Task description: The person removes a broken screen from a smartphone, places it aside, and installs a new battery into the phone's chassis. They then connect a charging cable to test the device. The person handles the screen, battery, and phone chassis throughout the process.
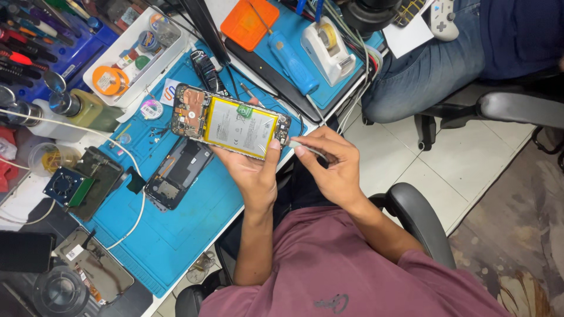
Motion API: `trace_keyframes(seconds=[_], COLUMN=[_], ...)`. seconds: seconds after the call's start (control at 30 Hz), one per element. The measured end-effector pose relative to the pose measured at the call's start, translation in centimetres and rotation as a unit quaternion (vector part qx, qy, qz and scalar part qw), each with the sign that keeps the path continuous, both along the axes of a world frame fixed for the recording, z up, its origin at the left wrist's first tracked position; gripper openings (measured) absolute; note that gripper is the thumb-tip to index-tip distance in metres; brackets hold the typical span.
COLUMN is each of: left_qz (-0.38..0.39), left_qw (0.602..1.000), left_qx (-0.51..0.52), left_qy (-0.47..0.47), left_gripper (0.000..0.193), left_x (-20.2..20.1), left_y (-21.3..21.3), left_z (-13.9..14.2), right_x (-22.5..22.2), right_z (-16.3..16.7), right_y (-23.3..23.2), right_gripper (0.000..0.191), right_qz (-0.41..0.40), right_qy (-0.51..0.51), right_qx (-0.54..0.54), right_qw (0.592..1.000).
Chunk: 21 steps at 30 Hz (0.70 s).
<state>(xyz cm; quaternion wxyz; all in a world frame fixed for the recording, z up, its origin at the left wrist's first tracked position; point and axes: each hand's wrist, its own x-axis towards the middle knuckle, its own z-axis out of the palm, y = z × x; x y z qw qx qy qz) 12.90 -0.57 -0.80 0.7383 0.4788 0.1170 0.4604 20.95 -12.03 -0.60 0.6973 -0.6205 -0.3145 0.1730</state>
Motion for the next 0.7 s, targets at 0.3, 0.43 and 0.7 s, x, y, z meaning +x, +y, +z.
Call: trace_keyframes(seconds=[0.3,0.43,0.7], left_qz=[-0.010,-0.001,0.016], left_qw=[1.000,1.000,0.993], left_qx=[-0.002,0.020,0.061], left_qy=[0.007,0.016,0.103], left_gripper=[0.107,0.108,0.106], left_x=[0.3,0.3,-0.6], left_y=[0.0,-0.3,-1.8], left_z=[-0.1,-0.2,0.3], right_x=[0.8,1.0,2.2], right_z=[-0.2,-0.7,-3.6], right_y=[-0.2,-0.3,-0.7], right_gripper=[0.019,0.017,0.013], right_qz=[0.010,0.036,0.101], right_qy=[0.002,0.038,0.217], right_qx=[-0.022,-0.007,0.031], right_qw=[1.000,0.999,0.970])
